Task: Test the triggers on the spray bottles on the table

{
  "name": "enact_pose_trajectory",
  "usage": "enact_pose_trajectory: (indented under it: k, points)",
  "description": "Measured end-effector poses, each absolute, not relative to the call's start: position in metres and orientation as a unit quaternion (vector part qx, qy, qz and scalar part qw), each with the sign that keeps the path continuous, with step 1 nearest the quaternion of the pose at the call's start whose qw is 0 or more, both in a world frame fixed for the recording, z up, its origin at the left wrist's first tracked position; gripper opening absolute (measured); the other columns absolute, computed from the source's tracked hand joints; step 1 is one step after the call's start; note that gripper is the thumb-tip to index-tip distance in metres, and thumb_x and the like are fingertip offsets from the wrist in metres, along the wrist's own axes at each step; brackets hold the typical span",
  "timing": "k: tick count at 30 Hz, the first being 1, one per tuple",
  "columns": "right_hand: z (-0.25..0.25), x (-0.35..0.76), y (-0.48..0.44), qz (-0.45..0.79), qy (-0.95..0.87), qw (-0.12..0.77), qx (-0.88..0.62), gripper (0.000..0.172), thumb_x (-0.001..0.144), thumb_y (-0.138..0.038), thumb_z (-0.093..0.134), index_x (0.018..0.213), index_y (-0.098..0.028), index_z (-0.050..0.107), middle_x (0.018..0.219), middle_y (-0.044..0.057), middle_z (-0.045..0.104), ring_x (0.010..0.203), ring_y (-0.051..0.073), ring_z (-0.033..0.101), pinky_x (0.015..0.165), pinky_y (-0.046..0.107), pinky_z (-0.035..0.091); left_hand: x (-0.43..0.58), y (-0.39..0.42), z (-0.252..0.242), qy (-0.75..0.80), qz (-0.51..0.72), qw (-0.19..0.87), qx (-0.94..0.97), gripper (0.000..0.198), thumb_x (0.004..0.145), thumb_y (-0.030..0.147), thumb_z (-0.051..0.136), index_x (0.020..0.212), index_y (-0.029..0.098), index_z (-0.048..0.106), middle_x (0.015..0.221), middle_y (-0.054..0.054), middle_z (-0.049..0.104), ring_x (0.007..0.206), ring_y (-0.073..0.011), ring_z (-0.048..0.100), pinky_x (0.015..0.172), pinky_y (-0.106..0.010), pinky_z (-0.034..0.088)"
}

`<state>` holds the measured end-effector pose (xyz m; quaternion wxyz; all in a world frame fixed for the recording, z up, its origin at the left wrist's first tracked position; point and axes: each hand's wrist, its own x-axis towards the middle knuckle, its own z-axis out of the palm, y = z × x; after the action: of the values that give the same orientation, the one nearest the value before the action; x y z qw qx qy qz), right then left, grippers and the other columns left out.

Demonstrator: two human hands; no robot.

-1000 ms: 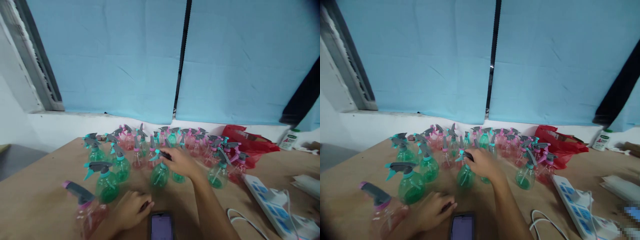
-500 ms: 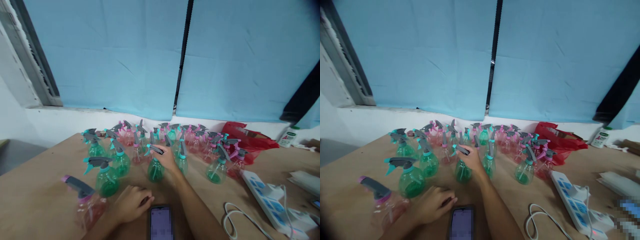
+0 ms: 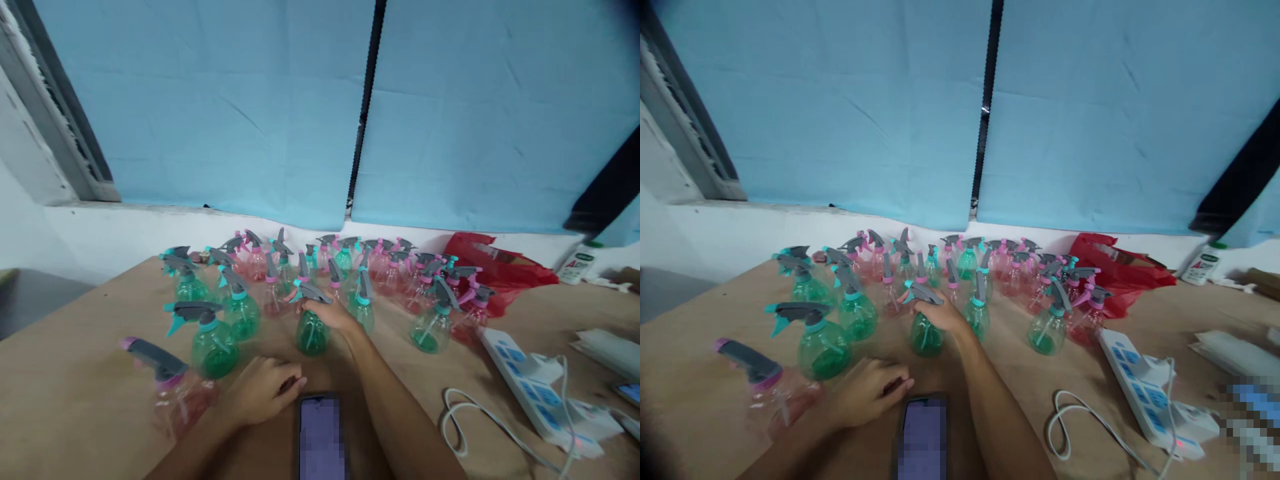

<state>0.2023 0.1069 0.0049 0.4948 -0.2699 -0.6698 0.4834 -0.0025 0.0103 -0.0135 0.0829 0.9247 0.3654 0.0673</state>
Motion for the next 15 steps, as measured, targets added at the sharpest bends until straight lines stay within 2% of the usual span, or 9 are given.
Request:
enact_pose_trajectory:
  k: [7, 15]
  points:
    - [-0.016, 0.201, 0.113, 0.494, -0.611, 0.551, -0.281, 0.024, 0.068, -0.018, 0.056, 0.084, -0.024, 0.072, 0.072, -0.001, 0.071, 0.065, 0.018, 0.063, 0.067, 0.03, 0.052, -0.003, 0.011, -0.016, 0.36, 0.078, 0.091, 0.925, 0.037, 0.107, 0.039, 0.044, 0.08, 0.021, 0.062, 0.067, 0.001, 0.065, 0.06, -0.0153, 0.059, 0.056, -0.029, 0.024]
    - [-0.012, 0.205, 0.115, 0.506, -0.623, 0.544, -0.243, 0.038, 0.07, -0.017, 0.056, 0.103, -0.025, 0.074, 0.083, -0.001, 0.077, 0.068, 0.018, 0.071, 0.073, 0.032, 0.055, -0.003, 0.014, -0.019, 0.356, 0.083, 0.088, 0.926, 0.037, 0.108, 0.04, 0.044, 0.081, 0.022, 0.062, 0.066, 0.002, 0.065, 0.059, -0.0146, 0.059, 0.056, -0.03, 0.022]
